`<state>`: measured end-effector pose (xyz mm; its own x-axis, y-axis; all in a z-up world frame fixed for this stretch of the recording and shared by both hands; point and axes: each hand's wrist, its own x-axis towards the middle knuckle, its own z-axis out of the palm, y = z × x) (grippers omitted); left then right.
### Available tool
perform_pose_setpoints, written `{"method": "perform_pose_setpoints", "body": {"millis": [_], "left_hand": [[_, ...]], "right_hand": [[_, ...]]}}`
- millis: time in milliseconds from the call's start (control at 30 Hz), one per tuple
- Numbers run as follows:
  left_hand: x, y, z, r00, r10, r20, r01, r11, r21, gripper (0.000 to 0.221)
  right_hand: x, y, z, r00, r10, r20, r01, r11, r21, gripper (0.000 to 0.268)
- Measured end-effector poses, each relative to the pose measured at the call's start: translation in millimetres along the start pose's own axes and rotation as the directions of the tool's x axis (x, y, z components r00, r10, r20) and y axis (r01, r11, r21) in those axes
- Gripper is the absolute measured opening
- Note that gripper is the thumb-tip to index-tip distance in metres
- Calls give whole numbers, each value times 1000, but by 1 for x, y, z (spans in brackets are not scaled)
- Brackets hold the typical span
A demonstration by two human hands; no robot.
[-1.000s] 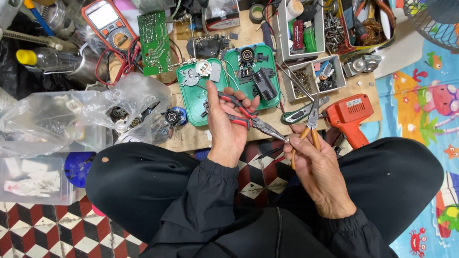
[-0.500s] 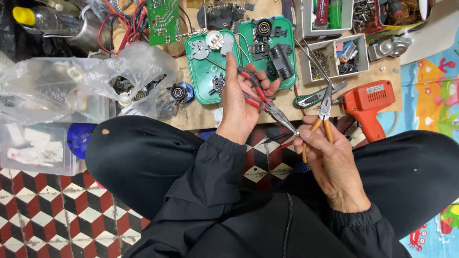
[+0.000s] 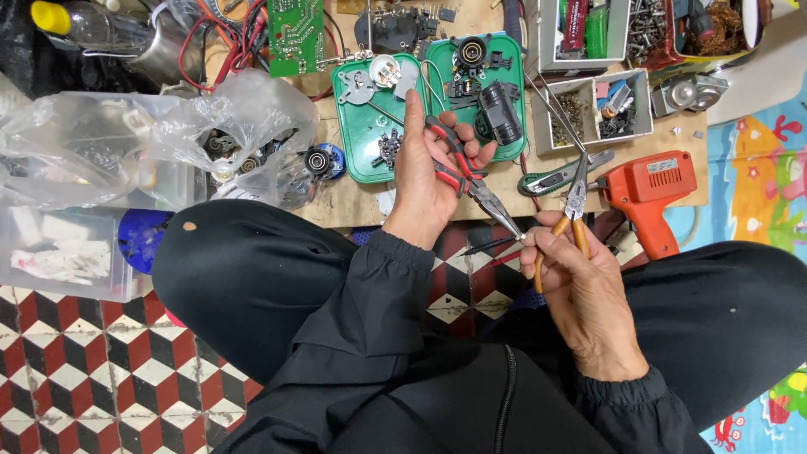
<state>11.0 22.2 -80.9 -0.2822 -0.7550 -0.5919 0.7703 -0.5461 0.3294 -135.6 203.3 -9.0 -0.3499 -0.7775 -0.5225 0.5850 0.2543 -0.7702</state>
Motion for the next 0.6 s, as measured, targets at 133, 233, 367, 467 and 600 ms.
{"method": "perform_pose_setpoints", "body": {"millis": [133, 233, 367, 467, 600], "left_hand": [[-2, 1, 2, 1000, -6, -2, 6, 999, 41, 67], [-1, 0, 1, 1000, -11, 8, 10, 998, 60, 67], [2, -1, 1, 1000, -13, 18, 12, 997, 74, 67], [1, -2, 0, 1000, -21, 17, 20, 997, 81, 67], [0, -1, 1, 1000, -30, 10, 29, 996, 89, 67]], "right_hand": [[-1, 1, 3, 1000, 3, -9, -3, 1000, -25, 33], [-4, 1, 4, 1000, -1, -12, 1, 999, -32, 35], [-5, 2, 5, 1000, -7, 0, 7, 1000, -29, 38], [-4, 4, 3, 1000, -9, 3, 9, 999, -35, 38], [-2, 7, -1, 1000, -5, 12, 6, 999, -33, 39]]}}
